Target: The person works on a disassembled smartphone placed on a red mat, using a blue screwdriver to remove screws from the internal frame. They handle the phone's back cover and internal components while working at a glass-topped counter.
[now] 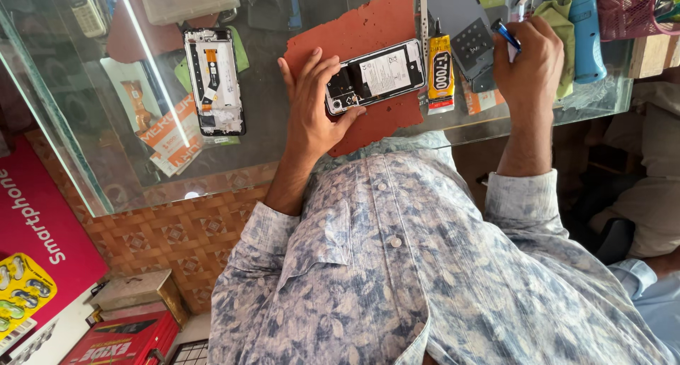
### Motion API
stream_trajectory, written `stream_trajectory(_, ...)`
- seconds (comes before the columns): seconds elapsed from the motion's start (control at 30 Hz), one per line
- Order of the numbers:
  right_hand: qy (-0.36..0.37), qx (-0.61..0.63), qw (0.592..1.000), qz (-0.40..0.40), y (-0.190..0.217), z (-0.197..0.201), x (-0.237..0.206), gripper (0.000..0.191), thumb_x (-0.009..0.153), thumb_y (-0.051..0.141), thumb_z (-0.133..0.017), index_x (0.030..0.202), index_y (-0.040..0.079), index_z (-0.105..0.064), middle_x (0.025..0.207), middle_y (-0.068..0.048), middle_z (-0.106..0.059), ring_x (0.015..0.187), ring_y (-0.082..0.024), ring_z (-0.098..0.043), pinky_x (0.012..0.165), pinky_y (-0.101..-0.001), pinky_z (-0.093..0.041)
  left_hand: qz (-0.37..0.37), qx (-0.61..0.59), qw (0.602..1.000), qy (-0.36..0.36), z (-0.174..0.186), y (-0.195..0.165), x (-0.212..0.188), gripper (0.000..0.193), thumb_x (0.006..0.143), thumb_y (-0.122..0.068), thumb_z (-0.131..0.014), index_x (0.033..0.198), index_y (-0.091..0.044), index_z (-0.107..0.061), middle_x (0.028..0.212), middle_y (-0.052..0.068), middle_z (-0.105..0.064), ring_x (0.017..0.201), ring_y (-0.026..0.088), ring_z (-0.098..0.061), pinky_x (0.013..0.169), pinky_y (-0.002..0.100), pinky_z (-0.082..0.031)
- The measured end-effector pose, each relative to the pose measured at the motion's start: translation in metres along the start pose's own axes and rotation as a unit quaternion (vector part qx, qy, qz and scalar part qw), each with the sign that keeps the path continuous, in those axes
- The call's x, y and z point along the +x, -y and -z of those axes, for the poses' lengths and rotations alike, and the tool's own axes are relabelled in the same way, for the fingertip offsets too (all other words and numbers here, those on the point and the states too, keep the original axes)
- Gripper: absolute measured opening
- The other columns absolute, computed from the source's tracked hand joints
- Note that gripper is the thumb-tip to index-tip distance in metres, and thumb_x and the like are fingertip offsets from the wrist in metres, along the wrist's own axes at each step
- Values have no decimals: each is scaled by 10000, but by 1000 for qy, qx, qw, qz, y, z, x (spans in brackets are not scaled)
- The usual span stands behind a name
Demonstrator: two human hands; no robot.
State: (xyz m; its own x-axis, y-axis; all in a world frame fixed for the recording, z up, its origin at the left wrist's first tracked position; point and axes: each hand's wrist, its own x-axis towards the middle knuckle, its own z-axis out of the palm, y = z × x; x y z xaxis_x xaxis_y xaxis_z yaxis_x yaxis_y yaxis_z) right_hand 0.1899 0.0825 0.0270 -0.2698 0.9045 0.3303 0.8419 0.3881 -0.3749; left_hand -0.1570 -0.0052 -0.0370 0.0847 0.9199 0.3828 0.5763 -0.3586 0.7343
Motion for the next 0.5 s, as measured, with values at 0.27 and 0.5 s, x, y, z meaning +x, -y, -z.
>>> stream_trajectory(0.27,-11,-37,999,0,2,-18,15,30,956,18,-740,950,-3,-719,985,-133,-668,856,-361,-669,719,-457,-511,1,2,1000,4,0,-3,1,841,785,-294,-982,1423,-54,-490,1465,108,-574,1520,329,-404,1291,678,30)
stream_trajectory(0.5,-1,-39,998,52,20,-21,15,116,986,0,-708,993,-16,-594,933,-148,-622,835,-336,-643,709,-456,-505,-50,-35,991,-116,7,-8,-4,638,833,-228,-941,1310,-73,-546,1370,131,-599,1404,355,-500,1276,664,-172)
